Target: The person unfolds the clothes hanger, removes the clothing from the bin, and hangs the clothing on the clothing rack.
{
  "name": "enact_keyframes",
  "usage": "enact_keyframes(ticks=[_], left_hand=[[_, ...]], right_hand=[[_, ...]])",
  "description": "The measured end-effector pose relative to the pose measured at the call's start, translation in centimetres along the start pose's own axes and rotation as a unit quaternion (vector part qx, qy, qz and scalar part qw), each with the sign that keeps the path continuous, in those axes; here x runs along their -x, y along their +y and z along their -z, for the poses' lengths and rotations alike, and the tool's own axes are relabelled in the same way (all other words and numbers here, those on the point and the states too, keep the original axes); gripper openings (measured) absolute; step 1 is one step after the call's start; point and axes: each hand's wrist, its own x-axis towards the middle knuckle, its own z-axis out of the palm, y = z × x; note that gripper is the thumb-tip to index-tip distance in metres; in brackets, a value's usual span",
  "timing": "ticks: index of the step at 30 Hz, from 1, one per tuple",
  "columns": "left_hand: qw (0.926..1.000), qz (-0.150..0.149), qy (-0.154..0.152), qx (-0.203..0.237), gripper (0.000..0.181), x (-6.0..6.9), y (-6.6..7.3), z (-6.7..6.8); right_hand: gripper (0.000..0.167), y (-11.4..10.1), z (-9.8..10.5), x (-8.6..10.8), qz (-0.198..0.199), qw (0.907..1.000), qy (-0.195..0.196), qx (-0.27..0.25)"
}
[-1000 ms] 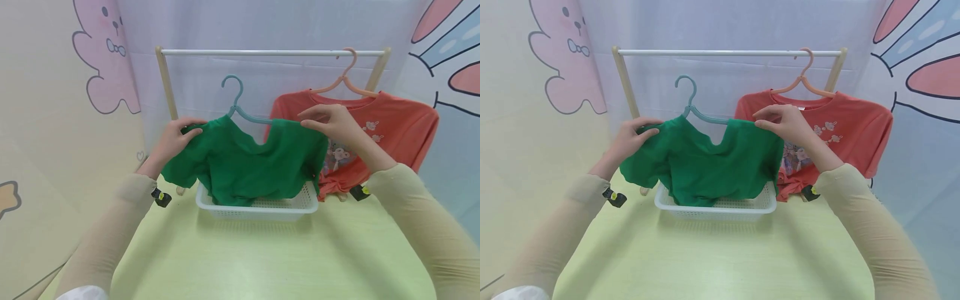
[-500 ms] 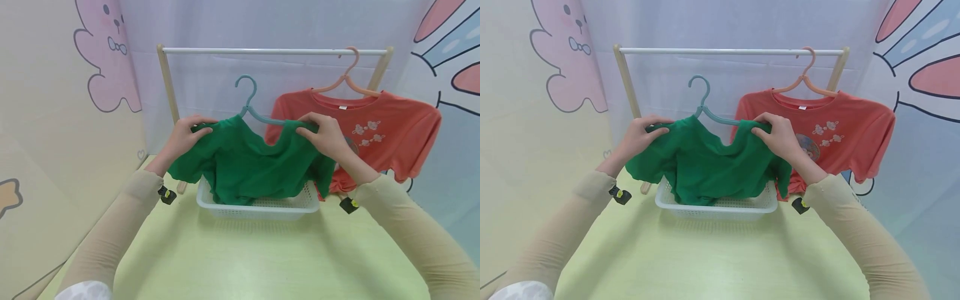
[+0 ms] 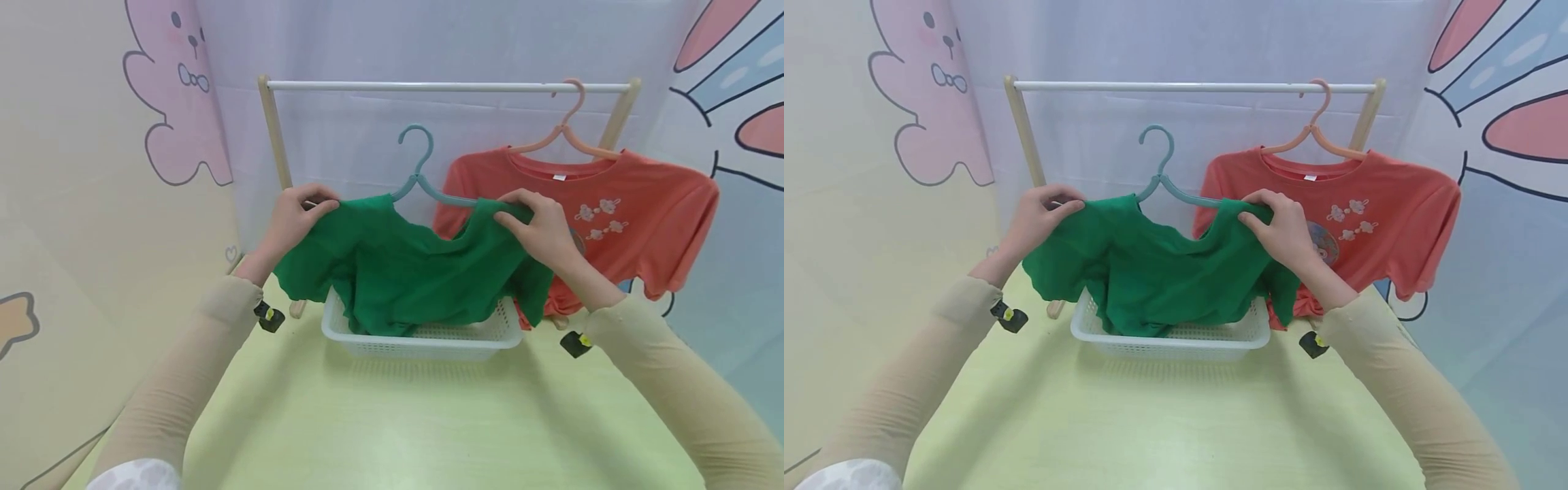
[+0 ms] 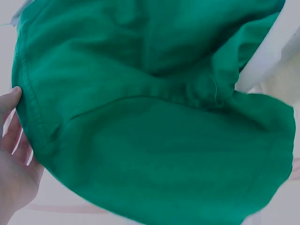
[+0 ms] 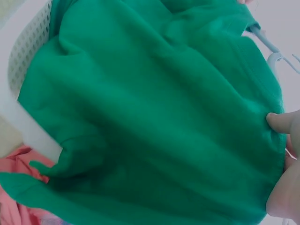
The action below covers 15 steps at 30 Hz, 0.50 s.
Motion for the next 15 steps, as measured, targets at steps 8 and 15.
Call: enact_keyframes(ticks=[8, 15], left_hand=[[0.999, 0.037, 0.021, 0.013, 0.018, 0.1, -0.8, 1.4], [0.9983, 0.054, -0.008, 0.02, 0.022, -0.1, -1.1, 1.6]], right_hand=[[0.03, 1.3, 1.3, 0.5, -0.012, 0.9992, 0.039, 0.002], [0.031, 1.3, 1.5, 0.4, -0.014, 0.9984, 0.054, 0.005]])
